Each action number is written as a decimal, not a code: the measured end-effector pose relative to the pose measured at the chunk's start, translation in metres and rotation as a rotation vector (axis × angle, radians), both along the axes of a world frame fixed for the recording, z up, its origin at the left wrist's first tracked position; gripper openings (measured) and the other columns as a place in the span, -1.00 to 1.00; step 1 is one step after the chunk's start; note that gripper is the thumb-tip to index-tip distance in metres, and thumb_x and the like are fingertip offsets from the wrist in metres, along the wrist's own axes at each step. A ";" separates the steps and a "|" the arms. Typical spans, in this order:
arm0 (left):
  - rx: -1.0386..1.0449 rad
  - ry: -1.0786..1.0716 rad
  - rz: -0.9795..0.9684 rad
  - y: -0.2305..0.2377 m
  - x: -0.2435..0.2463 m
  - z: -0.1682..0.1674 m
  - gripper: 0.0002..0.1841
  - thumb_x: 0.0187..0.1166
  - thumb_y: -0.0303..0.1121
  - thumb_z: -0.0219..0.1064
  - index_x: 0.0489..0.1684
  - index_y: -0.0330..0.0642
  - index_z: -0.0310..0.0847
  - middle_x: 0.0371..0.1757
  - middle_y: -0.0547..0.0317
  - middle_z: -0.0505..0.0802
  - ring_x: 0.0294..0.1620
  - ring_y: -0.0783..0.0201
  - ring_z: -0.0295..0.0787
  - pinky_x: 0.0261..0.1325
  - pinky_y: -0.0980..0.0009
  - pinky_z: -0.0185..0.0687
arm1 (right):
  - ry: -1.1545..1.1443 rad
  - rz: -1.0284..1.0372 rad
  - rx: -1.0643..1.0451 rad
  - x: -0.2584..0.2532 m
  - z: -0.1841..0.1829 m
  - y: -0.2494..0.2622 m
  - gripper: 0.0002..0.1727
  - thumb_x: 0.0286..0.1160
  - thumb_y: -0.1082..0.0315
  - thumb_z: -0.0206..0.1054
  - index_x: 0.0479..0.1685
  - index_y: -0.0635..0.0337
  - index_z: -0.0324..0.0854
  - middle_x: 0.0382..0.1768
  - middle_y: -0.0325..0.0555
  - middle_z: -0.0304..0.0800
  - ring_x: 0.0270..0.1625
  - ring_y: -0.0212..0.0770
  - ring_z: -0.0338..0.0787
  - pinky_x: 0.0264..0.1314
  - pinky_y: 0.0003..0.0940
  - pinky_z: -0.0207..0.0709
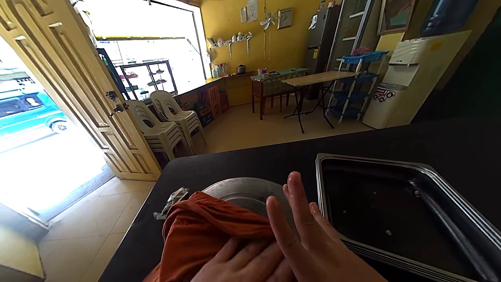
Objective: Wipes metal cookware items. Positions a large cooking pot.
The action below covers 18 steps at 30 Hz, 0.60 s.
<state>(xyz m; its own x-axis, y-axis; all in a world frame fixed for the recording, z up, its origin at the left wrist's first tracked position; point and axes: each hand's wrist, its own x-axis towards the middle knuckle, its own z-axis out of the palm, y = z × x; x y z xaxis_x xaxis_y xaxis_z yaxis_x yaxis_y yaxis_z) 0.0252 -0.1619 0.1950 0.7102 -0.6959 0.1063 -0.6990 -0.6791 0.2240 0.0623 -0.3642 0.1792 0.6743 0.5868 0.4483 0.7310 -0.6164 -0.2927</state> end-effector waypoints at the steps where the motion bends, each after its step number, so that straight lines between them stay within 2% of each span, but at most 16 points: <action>1: 0.014 -0.042 0.001 -0.003 0.012 -0.001 -0.41 0.87 -0.06 -0.22 0.71 -0.17 0.39 0.74 0.02 0.52 0.79 0.05 0.33 0.79 -0.10 0.11 | -0.003 0.005 0.002 0.002 -0.001 0.001 0.79 -0.47 -0.82 0.38 0.98 -0.03 -0.42 0.87 0.47 -0.58 0.88 0.50 -0.25 0.64 0.71 -0.08; 3: 0.043 -0.113 0.034 -0.007 0.039 0.000 -0.44 0.88 -0.05 -0.23 0.61 -0.10 0.51 0.66 0.12 0.61 0.76 0.14 0.39 0.76 -0.05 0.22 | -0.056 -0.003 0.007 0.006 -0.004 0.004 0.72 -0.39 -0.89 0.25 0.98 -0.13 -0.45 0.89 0.34 -0.63 0.90 0.45 -0.28 0.59 0.72 0.03; 4: 0.064 -0.131 0.048 -0.008 0.051 0.004 -0.47 0.84 -0.10 -0.17 0.59 -0.09 0.53 0.65 0.16 0.62 0.74 0.18 0.40 0.73 -0.03 0.27 | -0.094 -0.009 0.009 0.008 -0.006 0.007 0.69 -0.37 -0.91 0.17 0.98 -0.18 -0.43 0.91 0.26 -0.61 0.90 0.42 -0.28 0.52 0.75 0.10; 6: 0.049 -0.242 -0.003 0.002 0.079 -0.001 -0.51 0.73 -0.18 0.03 0.59 -0.05 0.54 0.60 0.20 0.65 0.65 0.20 0.50 0.62 -0.01 0.39 | -0.173 -0.017 0.025 0.012 -0.010 0.013 0.66 -0.41 -0.93 0.14 0.97 -0.18 -0.28 0.92 0.21 -0.44 0.89 0.43 -0.17 0.37 0.83 0.15; 7: 0.001 -0.383 -0.059 0.017 0.103 -0.021 -0.49 0.77 -0.10 0.01 0.64 0.02 0.49 0.62 0.23 0.63 0.65 0.22 0.49 0.63 0.01 0.38 | -0.171 -0.023 0.006 0.013 -0.010 0.015 0.67 -0.45 -0.92 0.17 0.97 -0.19 -0.24 0.92 0.21 -0.42 0.89 0.41 -0.17 0.40 0.83 0.09; 8: -0.119 -0.548 -0.116 0.033 0.134 -0.051 -0.44 0.82 0.03 -0.08 0.67 0.02 0.47 0.64 0.16 0.62 0.67 0.17 0.48 0.67 -0.03 0.33 | -0.147 -0.028 -0.024 0.014 -0.007 0.018 0.69 -0.49 -0.91 0.22 0.97 -0.21 -0.24 0.93 0.19 -0.44 0.89 0.40 -0.18 0.44 0.83 0.02; 9: -0.134 -0.593 -0.092 0.043 0.150 -0.062 -0.38 0.85 0.09 -0.19 0.71 -0.03 0.42 0.68 0.06 0.57 0.72 0.09 0.43 0.72 -0.10 0.25 | -0.117 -0.034 -0.055 0.015 -0.004 0.021 0.70 -0.52 -0.89 0.26 0.98 -0.22 -0.26 0.93 0.16 -0.48 0.88 0.41 -0.15 0.46 0.81 0.00; 10: -0.027 -0.485 0.016 0.047 0.143 -0.048 -0.34 0.87 0.10 -0.28 0.76 -0.08 0.34 0.74 0.00 0.49 0.78 0.04 0.34 0.76 -0.14 0.17 | -0.078 -0.039 -0.071 0.015 -0.002 0.024 0.71 -0.52 -0.87 0.30 0.98 -0.25 -0.29 0.94 0.10 -0.53 0.87 0.40 -0.09 0.48 0.79 0.01; 12: 0.164 -0.126 0.264 0.039 0.117 0.001 -0.30 0.86 0.05 -0.40 0.84 -0.12 0.20 0.85 -0.02 0.31 0.89 -0.03 0.10 0.83 -0.21 -0.04 | -0.005 -0.061 -0.093 0.016 0.002 0.029 0.75 -0.53 -0.85 0.35 0.98 -0.22 -0.39 0.94 0.02 -0.63 0.85 0.37 0.03 0.49 0.73 0.06; 14: 0.128 -0.073 0.392 0.042 0.104 0.008 -0.27 0.82 0.11 -0.41 0.84 -0.08 0.23 0.86 0.00 0.30 0.90 -0.03 0.06 0.83 -0.23 -0.08 | 0.034 -0.079 -0.113 0.015 0.006 0.033 0.82 -0.58 -0.85 0.37 0.98 -0.13 -0.47 0.94 0.04 -0.65 0.83 0.36 0.08 0.54 0.69 0.05; 15: 0.120 -0.074 0.430 0.044 0.096 0.008 -0.26 0.81 0.11 -0.42 0.85 -0.08 0.20 0.87 0.00 0.28 0.91 -0.02 0.04 0.84 -0.22 -0.10 | 0.048 -0.075 -0.121 0.014 0.008 0.034 0.84 -0.60 -0.84 0.39 0.97 -0.09 -0.48 0.94 0.04 -0.67 0.85 0.35 0.04 0.57 0.68 0.02; 16: 0.130 -0.072 0.458 0.045 0.085 0.008 -0.25 0.81 0.11 -0.43 0.86 -0.13 0.17 0.88 -0.03 0.25 0.91 -0.04 0.03 0.85 -0.21 -0.12 | 0.066 -0.066 -0.124 0.014 0.010 0.033 0.86 -0.61 -0.83 0.41 0.97 -0.08 -0.49 0.93 0.04 -0.68 0.86 0.35 0.00 0.59 0.68 -0.02; 18: 0.146 -0.094 0.471 0.044 0.059 0.009 -0.23 0.81 0.13 -0.42 0.84 -0.16 0.21 0.86 -0.06 0.30 0.89 -0.08 0.08 0.83 -0.23 -0.08 | 0.078 -0.055 -0.134 0.015 0.013 0.032 0.85 -0.58 -0.83 0.41 0.97 -0.03 -0.46 0.93 0.07 -0.65 0.85 0.32 0.05 0.59 0.61 0.03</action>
<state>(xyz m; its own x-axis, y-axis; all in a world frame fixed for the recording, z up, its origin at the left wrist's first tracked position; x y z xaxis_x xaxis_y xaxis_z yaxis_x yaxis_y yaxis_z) 0.0844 -0.1182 0.2036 0.9430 -0.3141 0.1101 -0.3213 -0.9454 0.0542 0.0773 -0.3323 0.1920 0.7366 0.5992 0.3136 0.6735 -0.6921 -0.2595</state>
